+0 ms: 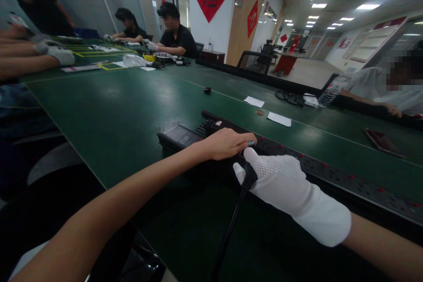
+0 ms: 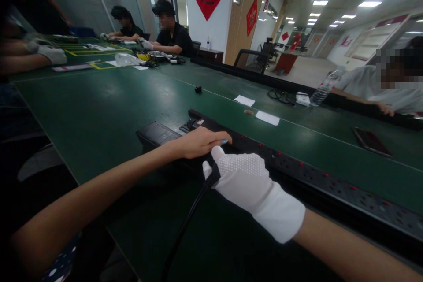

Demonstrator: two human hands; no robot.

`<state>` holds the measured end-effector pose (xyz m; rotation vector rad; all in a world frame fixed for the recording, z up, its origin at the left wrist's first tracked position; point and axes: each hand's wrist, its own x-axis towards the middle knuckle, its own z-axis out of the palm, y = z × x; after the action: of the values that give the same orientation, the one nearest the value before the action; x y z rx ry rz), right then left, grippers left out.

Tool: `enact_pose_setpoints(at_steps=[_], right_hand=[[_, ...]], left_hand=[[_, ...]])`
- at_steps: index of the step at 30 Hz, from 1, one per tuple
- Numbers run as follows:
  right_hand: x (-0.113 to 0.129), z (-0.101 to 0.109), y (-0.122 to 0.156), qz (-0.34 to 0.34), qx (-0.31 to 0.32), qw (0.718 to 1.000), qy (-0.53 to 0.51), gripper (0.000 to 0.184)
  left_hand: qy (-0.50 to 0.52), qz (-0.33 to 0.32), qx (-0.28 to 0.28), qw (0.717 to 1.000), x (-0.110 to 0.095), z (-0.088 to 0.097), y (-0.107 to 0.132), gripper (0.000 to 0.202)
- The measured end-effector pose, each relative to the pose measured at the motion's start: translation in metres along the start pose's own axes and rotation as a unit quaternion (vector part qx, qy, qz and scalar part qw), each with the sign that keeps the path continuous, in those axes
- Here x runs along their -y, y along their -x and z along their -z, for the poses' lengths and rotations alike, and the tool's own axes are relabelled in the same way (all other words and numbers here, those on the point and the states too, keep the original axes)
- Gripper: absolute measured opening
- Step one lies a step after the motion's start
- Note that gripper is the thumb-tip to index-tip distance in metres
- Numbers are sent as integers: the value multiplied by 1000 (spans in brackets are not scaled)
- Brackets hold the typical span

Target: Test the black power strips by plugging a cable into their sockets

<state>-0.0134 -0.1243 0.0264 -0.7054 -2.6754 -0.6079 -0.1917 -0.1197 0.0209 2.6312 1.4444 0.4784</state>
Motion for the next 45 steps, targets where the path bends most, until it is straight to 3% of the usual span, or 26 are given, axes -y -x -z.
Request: enact_pose_setpoints(at_steps=[3, 8, 19, 27, 32, 37, 45], right_hand=[[-9, -8, -3, 32, 1, 999, -2, 31], [-17, -12, -10, 19, 17, 997, -67, 38], [-11, 6, -3, -17, 50, 998, 23, 41], [-5, 4, 0, 39, 80, 995, -46, 34], [-6, -2, 0, 33, 55, 995, -72, 37], [-3, -1, 4, -11, 76, 993, -92, 44], [3, 12, 8, 33, 17, 999, 20, 47]], left_hand=[[-12, -4, -3, 1000, -1, -1, 0, 31], [-18, 0, 0, 1000, -1, -1, 1, 32], [-60, 31, 3, 998, 1, -4, -1, 33], [-64, 28, 11, 997, 2, -5, -1, 36], [-17, 7, 20, 1000, 1, -2, -1, 34], [4, 13, 38, 999, -1, 0, -1, 33], [-4, 14, 52, 999, 0, 1, -2, 32]])
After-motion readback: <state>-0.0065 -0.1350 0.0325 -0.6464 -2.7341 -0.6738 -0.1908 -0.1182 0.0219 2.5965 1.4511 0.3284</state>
